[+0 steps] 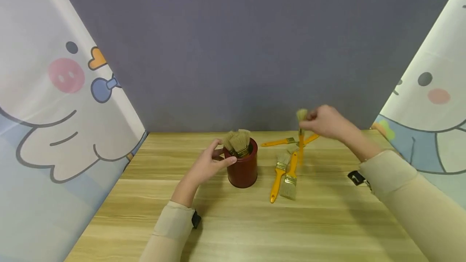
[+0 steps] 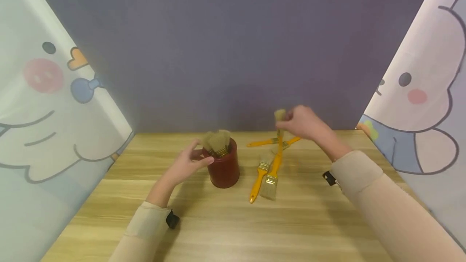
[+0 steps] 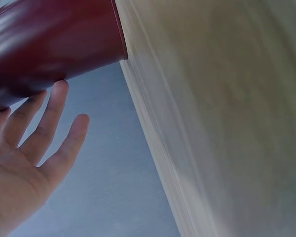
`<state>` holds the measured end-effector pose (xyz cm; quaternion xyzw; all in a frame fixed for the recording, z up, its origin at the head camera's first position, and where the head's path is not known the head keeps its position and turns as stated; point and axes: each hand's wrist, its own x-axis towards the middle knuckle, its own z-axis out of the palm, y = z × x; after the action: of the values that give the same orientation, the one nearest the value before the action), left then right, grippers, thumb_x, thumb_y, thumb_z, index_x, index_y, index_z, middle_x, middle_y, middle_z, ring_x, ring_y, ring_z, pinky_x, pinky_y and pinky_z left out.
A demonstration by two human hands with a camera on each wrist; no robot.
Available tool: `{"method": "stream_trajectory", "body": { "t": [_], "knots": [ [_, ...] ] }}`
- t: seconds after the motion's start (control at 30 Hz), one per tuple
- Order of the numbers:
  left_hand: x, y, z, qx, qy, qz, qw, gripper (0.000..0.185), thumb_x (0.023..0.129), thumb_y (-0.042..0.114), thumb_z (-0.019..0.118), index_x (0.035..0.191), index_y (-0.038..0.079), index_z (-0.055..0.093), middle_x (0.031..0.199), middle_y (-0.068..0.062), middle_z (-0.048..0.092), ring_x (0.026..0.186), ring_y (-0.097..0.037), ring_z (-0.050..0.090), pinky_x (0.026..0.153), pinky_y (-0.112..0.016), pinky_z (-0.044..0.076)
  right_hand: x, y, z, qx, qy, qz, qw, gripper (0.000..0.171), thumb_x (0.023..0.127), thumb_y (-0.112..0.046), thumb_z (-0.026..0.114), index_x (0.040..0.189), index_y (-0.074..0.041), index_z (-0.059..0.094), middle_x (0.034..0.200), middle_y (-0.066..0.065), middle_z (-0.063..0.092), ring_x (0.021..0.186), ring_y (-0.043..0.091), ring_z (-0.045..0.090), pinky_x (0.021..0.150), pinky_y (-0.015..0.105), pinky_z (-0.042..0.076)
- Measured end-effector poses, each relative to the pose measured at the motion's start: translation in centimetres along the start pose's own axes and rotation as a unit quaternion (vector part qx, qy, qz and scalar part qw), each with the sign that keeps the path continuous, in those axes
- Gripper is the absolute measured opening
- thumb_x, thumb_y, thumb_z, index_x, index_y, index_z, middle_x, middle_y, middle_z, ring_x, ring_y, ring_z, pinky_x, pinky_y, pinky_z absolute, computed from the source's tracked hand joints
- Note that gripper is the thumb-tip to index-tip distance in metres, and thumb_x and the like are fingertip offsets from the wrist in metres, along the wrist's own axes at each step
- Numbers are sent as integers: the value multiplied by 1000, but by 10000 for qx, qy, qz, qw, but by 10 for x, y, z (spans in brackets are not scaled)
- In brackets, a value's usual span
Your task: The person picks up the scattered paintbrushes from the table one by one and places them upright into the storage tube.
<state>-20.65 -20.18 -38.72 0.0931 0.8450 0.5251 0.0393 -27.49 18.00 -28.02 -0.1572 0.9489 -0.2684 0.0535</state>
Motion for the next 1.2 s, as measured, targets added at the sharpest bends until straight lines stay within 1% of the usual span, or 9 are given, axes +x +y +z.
{"method": "stream_trajectory", "body": {
  "t": [0.13, 0.23, 0.33, 0.43, 0.67, 0.8, 0.93, 1.07, 1.2],
  "knots": [
    [-2, 1, -2, 49, 35, 24, 10000, 63, 93, 48, 83, 143, 26, 52, 140, -14, 71, 129, -31, 70, 101, -52, 60, 2, -40, -24, 795, 1161, -419, 9892, 36, 104, -39, 64, 83, -10, 62, 64, -5, 39, 67, 17, 35, 66, 38, 34],
    [-3, 0, -2, 39, -30, -43, 10000, 63, 93, 48, 83, 143, 26, 52, 141, -15, 71, 131, -31, 70, 101, -52, 60, 2, -65, -27, 1160, 1357, -714, 9813, 30, 104, -38, 66, 94, -9, 67, 62, -4, 37, 66, 17, 36, 70, 39, 38],
    [-3, 0, -2, 39, 3, -95, 9999, 66, 93, 49, 83, 146, 26, 50, 141, -15, 70, 131, -32, 69, 102, -53, 60, 5, -87, -21, 1392, 1201, -1068, 9772, 25, 103, -34, 69, 108, -10, 74, 60, -5, 39, 62, 15, 37, 75, 39, 42],
    [-2, 0, -2, 39, 42, -130, 9999, 66, 92, 49, 83, 144, 26, 50, 140, -14, 71, 129, -31, 70, 101, -53, 60, 11, -101, -8, 1532, 959, -1330, 9745, 24, 102, -29, 71, 116, -10, 76, 58, -4, 33, 54, 15, 29, 77, 40, 43],
    [-3, 2, -3, 6, -139, -206, 9997, 67, 90, 54, 83, 141, 25, 51, 140, -11, 71, 128, -29, 71, 99, -51, 60, 23, -106, 27, 1297, 336, -1453, 9803, 30, 101, -25, 71, 124, -7, 74, 55, -7, 30, 50, 11, 22, 71, 36, 43],
    [-4, 3, -4, -43, -165, -200, 9997, 68, 90, 55, 83, 141, 26, 50, 141, -10, 70, 128, -29, 71, 100, -52, 60, 27, -102, 47, 1017, 71, -1587, 9820, 26, 99, -24, 71, 119, -8, 76, 53, -7, 32, 49, 11, 23, 67, 33, 43],
    [-3, 3, -5, -92, -196, -175, 9996, 63, 91, 51, 83, 139, 26, 51, 140, -10, 71, 127, -28, 71, 99, -51, 60, 31, -99, 64, 807, -180, -1534, 9847, 22, 98, -26, 73, 111, -10, 78, 54, -6, 33, 52, 12, 27, 59, 31, 34],
    [-3, 4, -5, -78, -175, -162, 9997, 62, 92, 50, 83, 139, 26, 51, 138, -12, 72, 126, -29, 72, 100, -51, 60, 32, -98, 76, 680, -346, -1425, 9869, 26, 96, -30, 76, 111, -9, 78, 54, -6, 35, 51, 12, 30, 56, 29, 33],
    [-2, 5, -5, -46, -210, -139, 9997, 60, 92, 49, 84, 138, 26, 51, 139, -12, 71, 127, -29, 71, 100, -51, 60, 32, -94, 82, 598, -288, -1463, 9870, 32, 96, -34, 78, 113, -7, 78, 55, -8, 40, 50, 11, 32, 55, 28, 34]
  ]
}}
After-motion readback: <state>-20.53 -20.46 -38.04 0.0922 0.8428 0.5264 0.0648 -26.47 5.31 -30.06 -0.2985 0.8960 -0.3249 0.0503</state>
